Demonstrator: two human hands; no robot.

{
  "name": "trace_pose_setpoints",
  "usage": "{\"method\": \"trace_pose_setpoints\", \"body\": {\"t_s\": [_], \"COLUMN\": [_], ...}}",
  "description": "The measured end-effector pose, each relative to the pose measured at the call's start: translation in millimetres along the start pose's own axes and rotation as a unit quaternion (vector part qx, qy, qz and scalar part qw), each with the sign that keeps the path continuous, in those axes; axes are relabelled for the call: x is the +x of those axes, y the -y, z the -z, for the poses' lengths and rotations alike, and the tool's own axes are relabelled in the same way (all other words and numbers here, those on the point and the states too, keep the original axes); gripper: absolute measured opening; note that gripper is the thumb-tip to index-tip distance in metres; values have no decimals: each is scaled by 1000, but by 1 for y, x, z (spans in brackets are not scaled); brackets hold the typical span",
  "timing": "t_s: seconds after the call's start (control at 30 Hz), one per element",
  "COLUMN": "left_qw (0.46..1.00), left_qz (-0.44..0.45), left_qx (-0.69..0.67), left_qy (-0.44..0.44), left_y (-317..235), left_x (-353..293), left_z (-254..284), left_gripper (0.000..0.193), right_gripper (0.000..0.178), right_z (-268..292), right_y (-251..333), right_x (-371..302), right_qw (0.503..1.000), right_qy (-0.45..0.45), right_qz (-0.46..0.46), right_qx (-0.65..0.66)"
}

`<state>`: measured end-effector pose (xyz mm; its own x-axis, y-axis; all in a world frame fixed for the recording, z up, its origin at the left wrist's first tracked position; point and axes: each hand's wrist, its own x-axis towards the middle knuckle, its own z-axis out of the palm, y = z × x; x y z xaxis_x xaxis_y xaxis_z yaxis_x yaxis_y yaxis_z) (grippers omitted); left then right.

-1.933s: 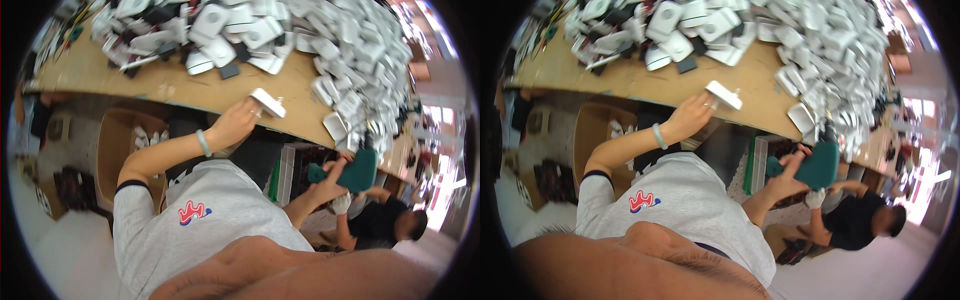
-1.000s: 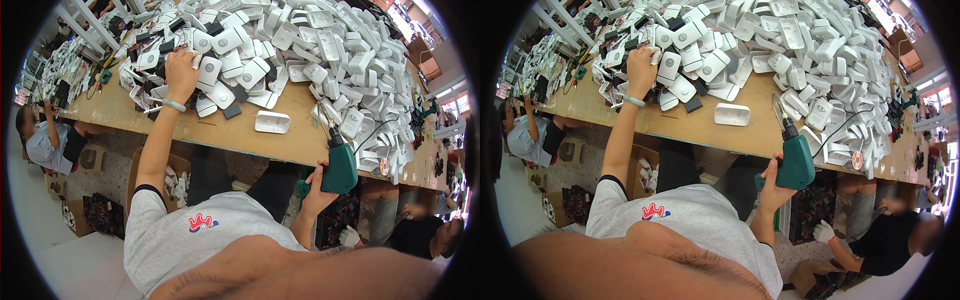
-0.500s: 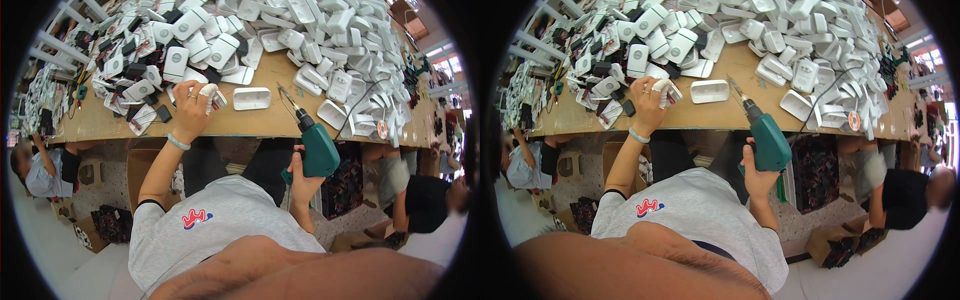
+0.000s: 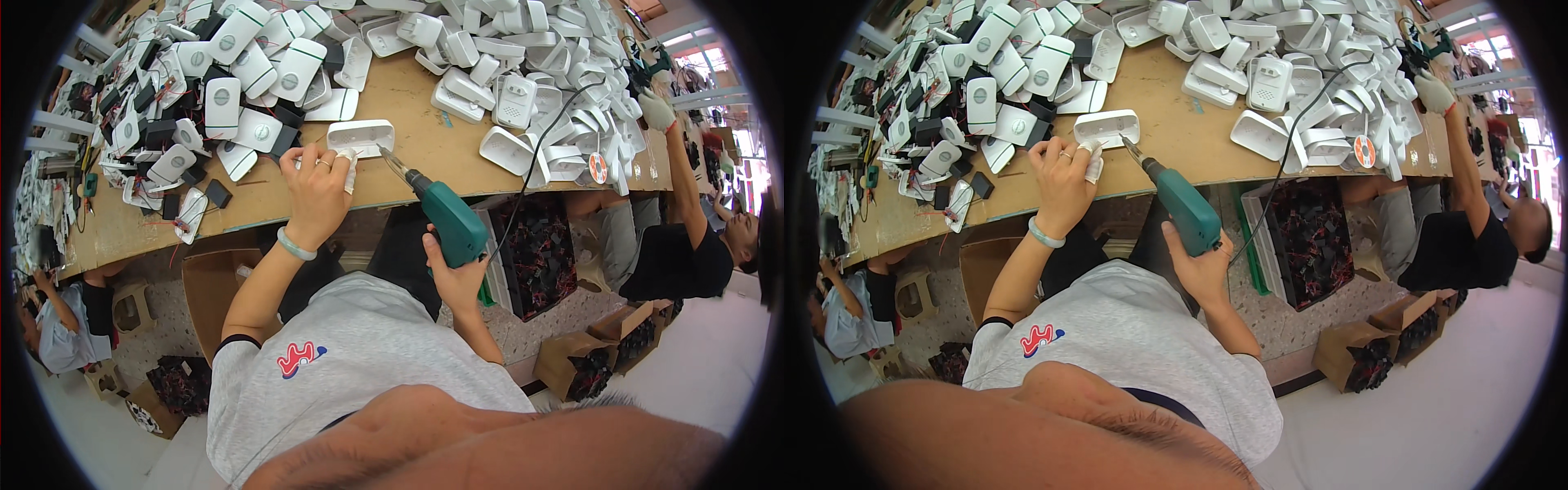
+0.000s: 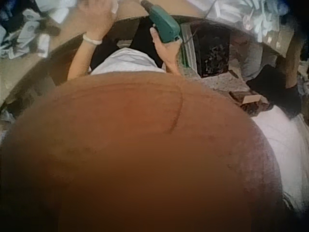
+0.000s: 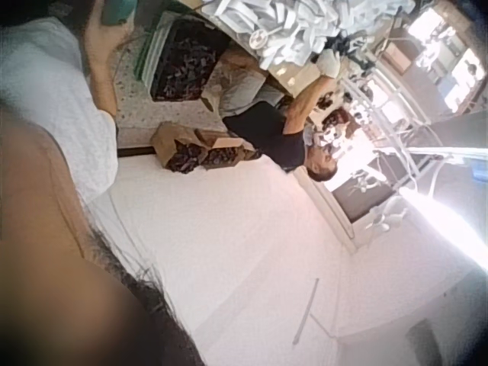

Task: Assemble electronic components into plastic housings using a soldering tool at a workbench.

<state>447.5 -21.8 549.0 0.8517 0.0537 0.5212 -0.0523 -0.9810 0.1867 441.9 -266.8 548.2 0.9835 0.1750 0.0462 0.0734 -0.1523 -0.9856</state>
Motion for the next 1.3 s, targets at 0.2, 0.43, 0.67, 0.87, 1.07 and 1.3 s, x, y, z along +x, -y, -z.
{"method": "trace_pose_setpoints", "body": {"t_s": [0.2, 0.43, 0.67, 0.87, 1.07, 1.3], "left_qw": [999, 999, 997, 997, 997, 997], "left_qz": [29, 46, 74, 78, 76, 76], "left_qx": [29, 3, -2, -17, -16, -26], "left_qy": [14, -8, 28, 15, 21, 24], "left_y": [-14, -13, -10, -9, -9, -8], "left_x": [10, 27, 24, 25, 25, 24], "left_z": [-11, -31, -35, -36, -34, -38], "left_gripper": [14, 13, 14, 13, 12, 14], "right_gripper": [20, 19, 22, 23, 20, 21], "right_z": [2, -3, -10, -4, -5, -8], "right_y": [-8, -11, -5, -1, -11, -10], "right_x": [8, 13, 27, 30, 25, 28], "right_qw": [1000, 998, 996, 996, 997, 997], "right_qy": [6, 4, 4, 12, 6, 11], "right_qz": [5, 4, 34, -31, 1, -7], "right_qx": [-27, -64, -81, -83, -74, -79]}}
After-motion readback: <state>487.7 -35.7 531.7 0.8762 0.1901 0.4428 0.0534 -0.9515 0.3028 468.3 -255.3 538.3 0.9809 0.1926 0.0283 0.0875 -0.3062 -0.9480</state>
